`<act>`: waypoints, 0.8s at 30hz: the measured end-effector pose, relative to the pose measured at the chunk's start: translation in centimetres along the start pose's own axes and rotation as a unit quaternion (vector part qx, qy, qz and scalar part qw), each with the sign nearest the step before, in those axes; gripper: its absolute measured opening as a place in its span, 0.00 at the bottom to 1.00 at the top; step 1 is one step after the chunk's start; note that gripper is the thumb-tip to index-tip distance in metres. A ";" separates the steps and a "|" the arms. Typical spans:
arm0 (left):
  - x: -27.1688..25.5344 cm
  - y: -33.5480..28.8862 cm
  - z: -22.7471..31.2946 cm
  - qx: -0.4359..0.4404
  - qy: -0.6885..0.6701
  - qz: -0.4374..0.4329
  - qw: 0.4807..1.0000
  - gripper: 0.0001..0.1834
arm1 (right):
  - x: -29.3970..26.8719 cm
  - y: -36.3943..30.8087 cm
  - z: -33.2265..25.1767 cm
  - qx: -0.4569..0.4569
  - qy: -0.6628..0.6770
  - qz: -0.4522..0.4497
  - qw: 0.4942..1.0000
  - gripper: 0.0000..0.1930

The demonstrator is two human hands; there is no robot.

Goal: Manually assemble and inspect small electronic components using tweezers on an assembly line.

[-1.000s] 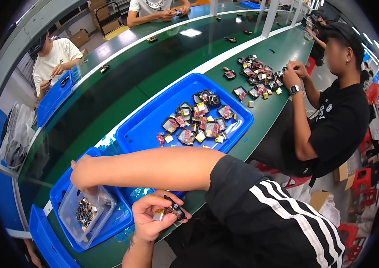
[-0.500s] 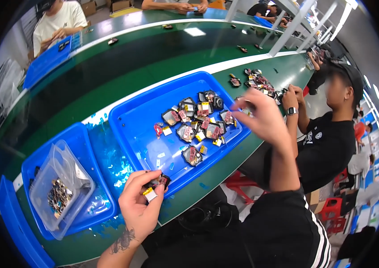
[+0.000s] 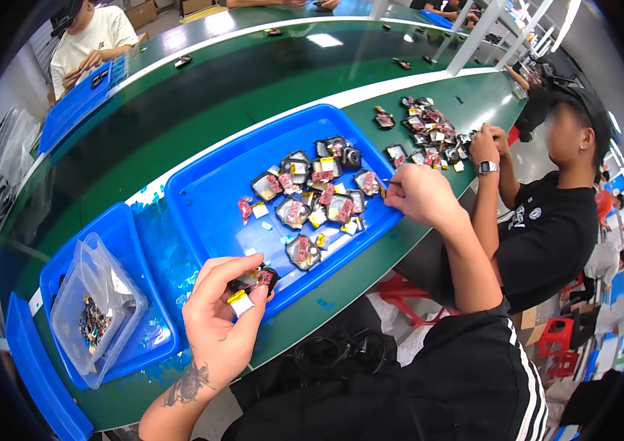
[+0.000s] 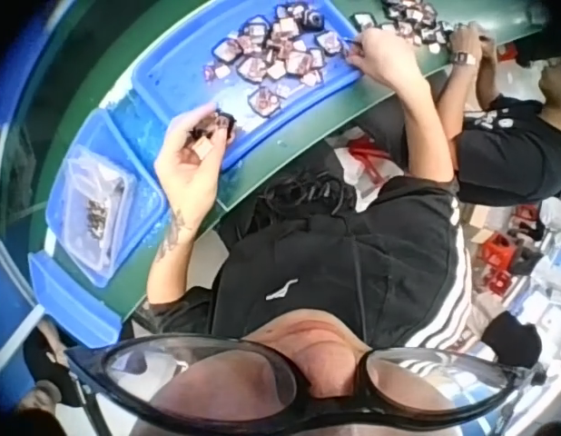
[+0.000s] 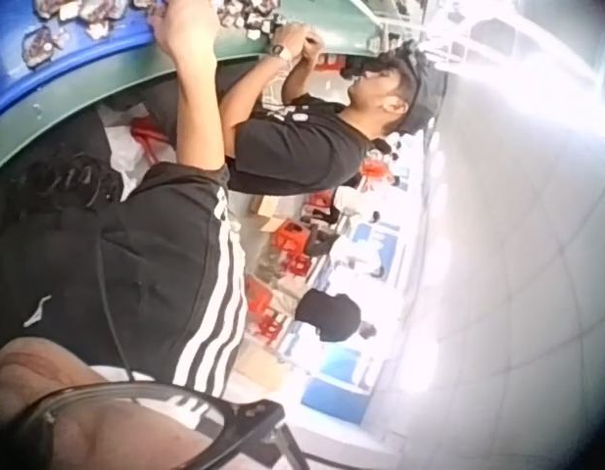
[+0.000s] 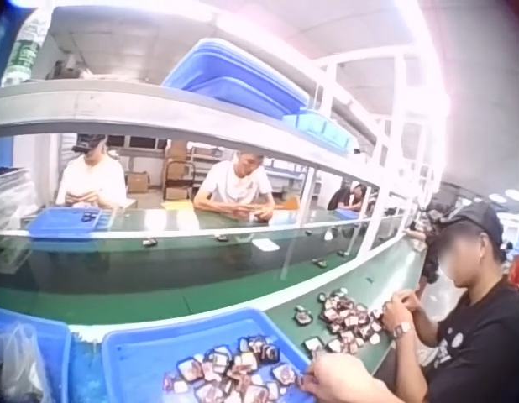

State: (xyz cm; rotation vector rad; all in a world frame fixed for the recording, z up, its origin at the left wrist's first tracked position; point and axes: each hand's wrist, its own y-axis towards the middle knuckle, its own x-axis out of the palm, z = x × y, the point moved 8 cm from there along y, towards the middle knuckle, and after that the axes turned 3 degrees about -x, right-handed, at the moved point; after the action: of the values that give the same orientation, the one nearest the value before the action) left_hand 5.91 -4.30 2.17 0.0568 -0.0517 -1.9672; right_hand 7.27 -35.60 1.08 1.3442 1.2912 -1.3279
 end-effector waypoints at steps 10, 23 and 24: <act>0.7 1.1 -3.4 -0.109 -0.202 -0.032 0.973 0.16 | -2.7 -3.1 -3.2 -0.067 0.298 0.157 0.939 0.03; 0.1 0.5 -2.6 -0.012 -0.114 0.030 0.993 0.23 | -2.5 -5.7 -18.5 -0.309 0.362 0.330 0.815 0.10; 0.2 0.4 -2.5 -0.009 -0.118 0.024 0.993 0.23 | -2.6 -5.9 -18.8 -0.321 0.345 0.346 0.812 0.11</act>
State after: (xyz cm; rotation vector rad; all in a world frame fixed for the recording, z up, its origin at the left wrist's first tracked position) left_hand 6.32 -4.69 -0.30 -0.1869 -0.1877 -1.9168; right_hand 4.35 -16.64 6.13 1.5906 1.3093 0.1529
